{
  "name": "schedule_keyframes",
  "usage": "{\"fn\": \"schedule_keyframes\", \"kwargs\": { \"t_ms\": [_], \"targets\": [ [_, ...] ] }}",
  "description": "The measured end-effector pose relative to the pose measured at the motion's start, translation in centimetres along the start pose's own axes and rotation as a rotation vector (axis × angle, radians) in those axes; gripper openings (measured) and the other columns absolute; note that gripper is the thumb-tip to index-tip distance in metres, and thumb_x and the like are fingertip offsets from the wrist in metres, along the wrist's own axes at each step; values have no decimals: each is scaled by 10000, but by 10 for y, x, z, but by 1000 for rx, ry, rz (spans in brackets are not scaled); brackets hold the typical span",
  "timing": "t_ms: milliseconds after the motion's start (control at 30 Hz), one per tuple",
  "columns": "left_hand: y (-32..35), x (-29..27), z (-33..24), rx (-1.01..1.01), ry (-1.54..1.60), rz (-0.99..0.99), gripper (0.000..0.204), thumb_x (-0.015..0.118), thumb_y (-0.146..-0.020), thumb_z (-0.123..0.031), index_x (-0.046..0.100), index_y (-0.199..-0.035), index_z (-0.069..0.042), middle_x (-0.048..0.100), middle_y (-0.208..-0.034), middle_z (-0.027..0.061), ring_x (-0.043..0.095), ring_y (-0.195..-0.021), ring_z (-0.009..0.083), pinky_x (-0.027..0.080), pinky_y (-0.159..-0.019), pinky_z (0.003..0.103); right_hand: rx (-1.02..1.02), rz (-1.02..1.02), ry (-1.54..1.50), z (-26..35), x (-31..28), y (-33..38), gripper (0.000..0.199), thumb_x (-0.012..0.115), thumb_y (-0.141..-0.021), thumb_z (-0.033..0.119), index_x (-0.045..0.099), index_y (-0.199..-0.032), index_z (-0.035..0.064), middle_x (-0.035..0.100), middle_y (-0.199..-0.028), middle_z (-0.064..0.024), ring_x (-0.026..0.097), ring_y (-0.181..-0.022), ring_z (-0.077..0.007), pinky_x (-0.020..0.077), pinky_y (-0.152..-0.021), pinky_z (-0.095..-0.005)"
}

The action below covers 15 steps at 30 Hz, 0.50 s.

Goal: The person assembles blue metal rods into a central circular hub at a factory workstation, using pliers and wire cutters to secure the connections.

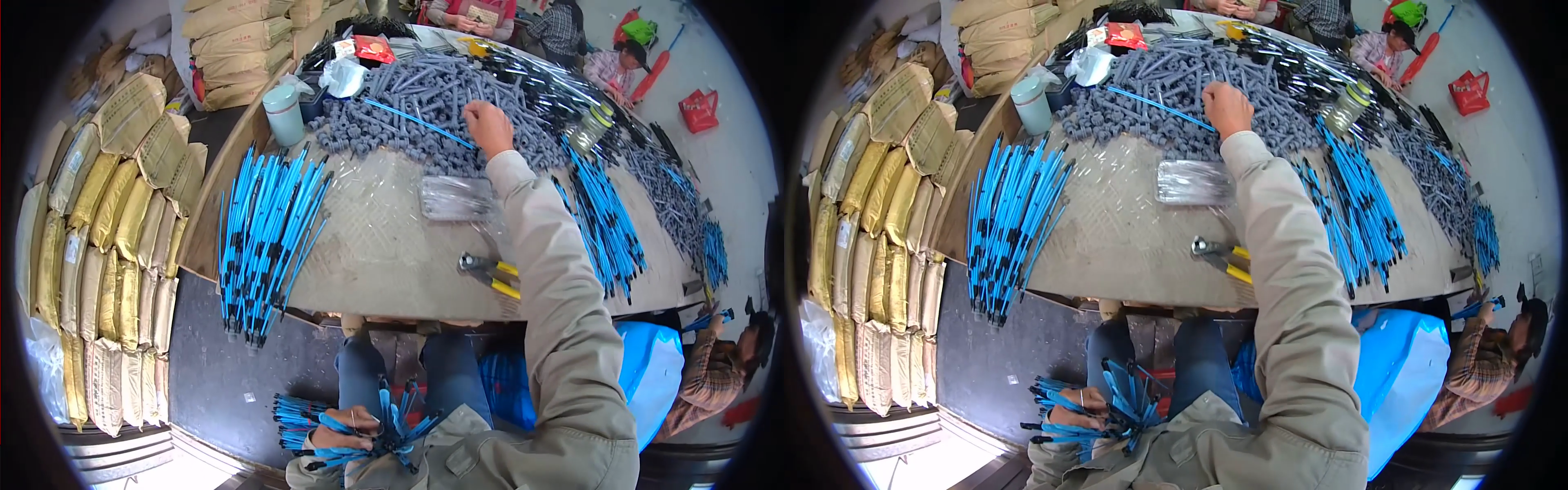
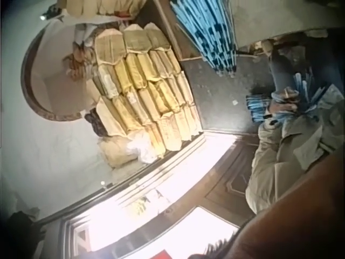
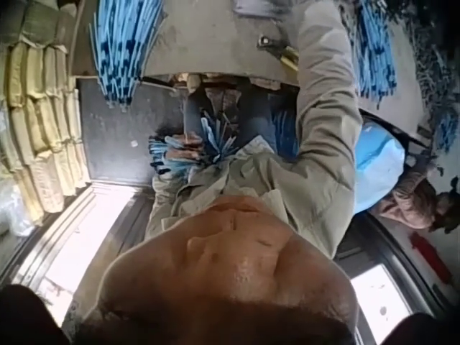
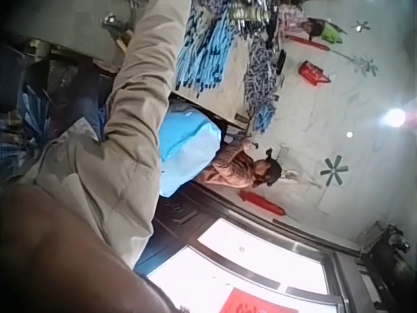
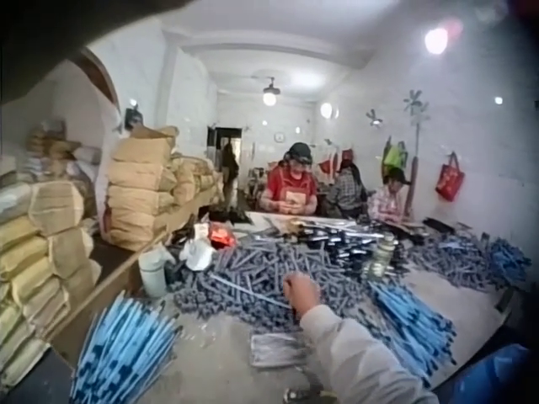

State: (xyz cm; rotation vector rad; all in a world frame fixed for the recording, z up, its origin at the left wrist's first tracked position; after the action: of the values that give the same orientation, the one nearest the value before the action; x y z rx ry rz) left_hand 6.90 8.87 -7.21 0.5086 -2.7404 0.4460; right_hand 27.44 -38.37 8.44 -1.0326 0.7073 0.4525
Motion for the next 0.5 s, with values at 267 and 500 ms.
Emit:
{"fn": "schedule_keyframes", "kwargs": {
  "t_ms": [267,500],
  "targets": [
    [16,4,18,-179,157,-104,367,732,-742,-33,620,-1087,25,593,-1002,139,562,-917,222,433,-800,328,184,174,413,-18,53,-5,325,608,-770,412,682,-877,115,660,-843,-145,636,-800,-352,501,-664,-453],
    [-6,15,6,-3,-107,118,410,700,-790,-103,558,-1150,30,572,-919,119,614,-714,186,498,-631,270,-517,211,-274,112,-74,94,176,648,-786,70,625,-960,57,581,-971,-106,587,-752,-219,467,-609,-310]
  ]
}}
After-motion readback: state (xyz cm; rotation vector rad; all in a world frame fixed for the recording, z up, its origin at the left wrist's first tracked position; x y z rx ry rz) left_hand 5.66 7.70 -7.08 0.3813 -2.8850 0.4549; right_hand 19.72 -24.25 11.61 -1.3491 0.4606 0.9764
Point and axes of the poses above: each hand's wrist, its own y-axis away from the middle knuckle, its own x-axis out of the palm, z = x × y, the point moved 8 cm from there along -y, towards the middle knuckle
